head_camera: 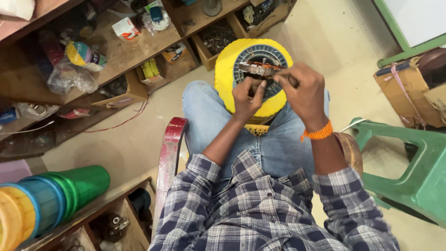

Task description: The person sits in a chair with a small electric motor armature resting on their lap and reworks its copper windings and commutator by hand, pressing and repositioning wires around the component. Near the end they pick up a green-handled screwdriver and work on the armature with it.

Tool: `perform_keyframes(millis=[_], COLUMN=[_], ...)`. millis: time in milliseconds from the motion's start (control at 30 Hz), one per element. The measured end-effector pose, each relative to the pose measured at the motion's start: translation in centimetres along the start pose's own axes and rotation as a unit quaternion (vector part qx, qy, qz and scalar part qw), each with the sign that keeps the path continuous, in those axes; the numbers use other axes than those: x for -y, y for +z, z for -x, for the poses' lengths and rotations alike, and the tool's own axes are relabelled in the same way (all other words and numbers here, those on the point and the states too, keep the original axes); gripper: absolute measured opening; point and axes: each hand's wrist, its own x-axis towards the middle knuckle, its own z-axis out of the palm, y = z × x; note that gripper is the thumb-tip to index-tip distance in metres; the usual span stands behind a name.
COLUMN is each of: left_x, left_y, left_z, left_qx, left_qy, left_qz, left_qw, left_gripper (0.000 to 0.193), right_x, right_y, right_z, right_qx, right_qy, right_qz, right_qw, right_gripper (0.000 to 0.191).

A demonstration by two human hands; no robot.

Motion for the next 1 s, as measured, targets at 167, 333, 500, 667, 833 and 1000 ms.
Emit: perform_keyframes(millis=[167,333,500,667,833,1000], left_x=[-0.4,-1.2,-3.4,-2.9,-2.5,-2.4], left_y=[1.7,2.0,-0.7,-2.6,-3.3,-3.3], left_z=[0.9,-0.1,-1.3,-5.3,-6.1,-6.0], left_qx=[-0.043,-0.048,-0.023,0.122,0.200,0.201], left_qy=[-0.136,-0.213,0.137,0.225,0.173,0.194], left_qz=[0.112,0.154,-0.199,-0.130,-0.138,-0.131], left_qw=[0.983,0.964,0.970,0.958,0.955,0.951], left_gripper=[0.020,0.018,0.021,0.056,0.065,0.063], right_x=[-2.3,-5.8,-8.3,-8.1,-5.4,-2.5], right_y=[2.2,3.3,2.6,0.7,-0.7,-0.1], right_z=[-3.6,-4.6,-3.9,-2.6,-0.6,1.2], right_qx=[0.019,0.060,0.079,0.079,0.059,0.040], right_qy=[0.005,0.138,0.207,0.233,0.232,0.101], right_qz=[-0.015,-0.066,-0.201,-0.252,-0.167,-0.053], right_qw=[1.000,0.986,0.954,0.936,0.956,0.993], right_gripper=[0.007,0.009,0.013,0.010,0.009,0.012])
